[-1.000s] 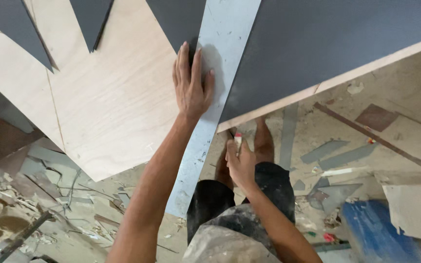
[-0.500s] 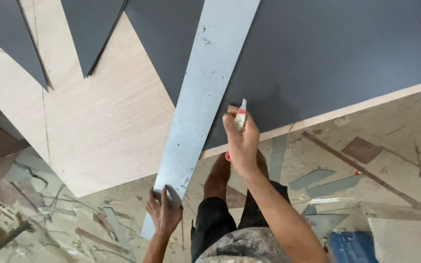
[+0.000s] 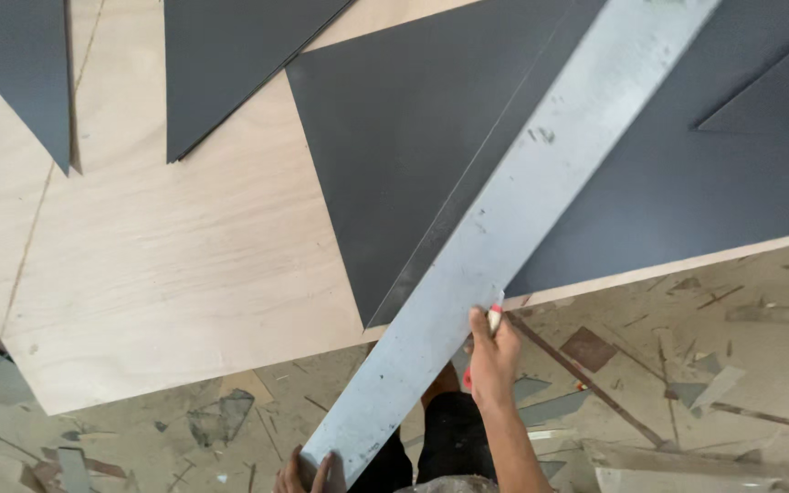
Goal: The person cuts dark thin sheet material on a large plywood workbench into triangular pieces. They align a long metal straightedge across a sheet, hold it down with one hand, and score along it with a utility knife, then reposition the straightedge and repeat the scoring on additional sheets, snapping and separating cut pieces aside.
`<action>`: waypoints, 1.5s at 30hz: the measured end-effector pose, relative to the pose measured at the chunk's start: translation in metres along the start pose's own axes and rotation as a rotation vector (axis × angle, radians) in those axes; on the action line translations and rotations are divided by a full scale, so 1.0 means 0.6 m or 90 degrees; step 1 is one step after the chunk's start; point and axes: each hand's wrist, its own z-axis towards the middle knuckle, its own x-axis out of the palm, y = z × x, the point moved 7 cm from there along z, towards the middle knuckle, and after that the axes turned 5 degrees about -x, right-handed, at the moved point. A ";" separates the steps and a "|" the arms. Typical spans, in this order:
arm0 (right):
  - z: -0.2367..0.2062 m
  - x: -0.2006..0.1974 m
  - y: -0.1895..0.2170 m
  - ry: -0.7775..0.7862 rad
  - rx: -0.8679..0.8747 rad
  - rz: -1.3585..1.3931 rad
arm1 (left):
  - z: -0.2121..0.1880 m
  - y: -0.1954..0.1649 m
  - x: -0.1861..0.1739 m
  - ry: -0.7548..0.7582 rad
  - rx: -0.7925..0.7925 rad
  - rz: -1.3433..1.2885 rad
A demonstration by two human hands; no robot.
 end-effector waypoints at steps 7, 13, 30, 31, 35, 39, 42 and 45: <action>0.051 -0.033 0.038 -0.013 -0.081 -0.236 | -0.013 -0.022 -0.026 -0.091 0.043 -0.029; 0.111 0.003 0.118 0.034 -0.143 -0.467 | 0.038 -0.043 -0.021 -0.076 0.037 -0.026; 0.137 0.022 0.166 0.130 -0.093 -0.619 | 0.043 -0.111 -0.035 -0.086 0.041 -0.050; 0.138 0.026 0.171 0.136 -0.116 -0.652 | 0.043 -0.111 -0.036 -0.096 0.038 -0.046; 0.141 0.034 0.176 0.187 -0.186 -0.718 | 0.042 -0.108 -0.030 -0.078 0.027 -0.006; 0.140 0.022 0.166 0.182 -0.143 -0.549 | 0.034 -0.108 -0.023 -0.069 0.017 -0.019; 0.140 0.021 0.168 0.179 -0.167 -0.565 | 0.034 -0.106 -0.019 -0.082 0.014 -0.009; 0.145 0.020 0.166 0.185 -0.156 -0.577 | 0.038 -0.106 -0.019 -0.085 0.018 -0.001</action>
